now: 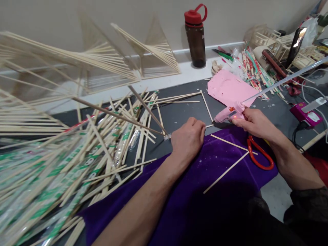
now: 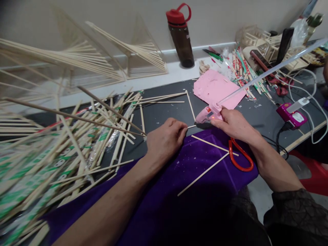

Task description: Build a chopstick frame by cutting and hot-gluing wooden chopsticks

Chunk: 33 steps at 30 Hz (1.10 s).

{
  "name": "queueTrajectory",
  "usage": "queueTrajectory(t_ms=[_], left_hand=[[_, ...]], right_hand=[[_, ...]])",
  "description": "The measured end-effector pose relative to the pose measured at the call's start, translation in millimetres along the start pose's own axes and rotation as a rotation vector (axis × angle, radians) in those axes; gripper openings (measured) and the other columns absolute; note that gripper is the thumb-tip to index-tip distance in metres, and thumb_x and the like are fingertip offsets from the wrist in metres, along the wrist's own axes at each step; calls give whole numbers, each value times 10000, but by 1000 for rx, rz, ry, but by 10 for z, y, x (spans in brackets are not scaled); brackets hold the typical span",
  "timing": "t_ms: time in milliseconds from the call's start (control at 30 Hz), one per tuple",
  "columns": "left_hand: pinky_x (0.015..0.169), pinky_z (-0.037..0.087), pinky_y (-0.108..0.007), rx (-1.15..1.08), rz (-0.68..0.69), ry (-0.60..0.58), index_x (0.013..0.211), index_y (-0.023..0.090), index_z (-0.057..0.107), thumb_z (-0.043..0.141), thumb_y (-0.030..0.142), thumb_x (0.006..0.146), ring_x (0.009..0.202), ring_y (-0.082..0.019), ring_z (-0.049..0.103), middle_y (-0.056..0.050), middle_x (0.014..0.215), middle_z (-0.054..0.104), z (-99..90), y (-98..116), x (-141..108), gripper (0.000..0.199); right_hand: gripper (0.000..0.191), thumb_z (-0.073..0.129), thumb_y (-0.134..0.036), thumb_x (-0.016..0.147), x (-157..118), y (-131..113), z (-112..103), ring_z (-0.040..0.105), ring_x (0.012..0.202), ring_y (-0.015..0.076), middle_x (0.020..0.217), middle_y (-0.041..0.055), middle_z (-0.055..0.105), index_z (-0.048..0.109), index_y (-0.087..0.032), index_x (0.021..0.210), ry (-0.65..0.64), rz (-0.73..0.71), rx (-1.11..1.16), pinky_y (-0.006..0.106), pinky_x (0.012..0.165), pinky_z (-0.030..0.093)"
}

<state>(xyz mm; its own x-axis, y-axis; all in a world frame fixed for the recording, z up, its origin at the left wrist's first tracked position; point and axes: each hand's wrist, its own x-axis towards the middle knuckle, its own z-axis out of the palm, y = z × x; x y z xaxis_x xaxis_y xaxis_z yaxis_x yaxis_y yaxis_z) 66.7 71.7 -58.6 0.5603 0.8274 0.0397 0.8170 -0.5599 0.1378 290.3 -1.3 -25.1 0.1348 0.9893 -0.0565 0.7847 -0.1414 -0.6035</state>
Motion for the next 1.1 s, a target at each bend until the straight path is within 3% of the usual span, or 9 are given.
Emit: queueTrajectory(t_ms=[1100], left_hand=[[592, 372, -285, -10, -2, -21, 1067, 218, 735, 444, 328, 1049, 858, -189, 657, -67, 1074, 695, -40, 19, -6, 312]], right_hand=[[356, 604, -464, 879, -4, 0, -7, 378, 560, 101, 580, -25, 444, 479, -206, 668, 32, 8, 23, 293, 569, 238]])
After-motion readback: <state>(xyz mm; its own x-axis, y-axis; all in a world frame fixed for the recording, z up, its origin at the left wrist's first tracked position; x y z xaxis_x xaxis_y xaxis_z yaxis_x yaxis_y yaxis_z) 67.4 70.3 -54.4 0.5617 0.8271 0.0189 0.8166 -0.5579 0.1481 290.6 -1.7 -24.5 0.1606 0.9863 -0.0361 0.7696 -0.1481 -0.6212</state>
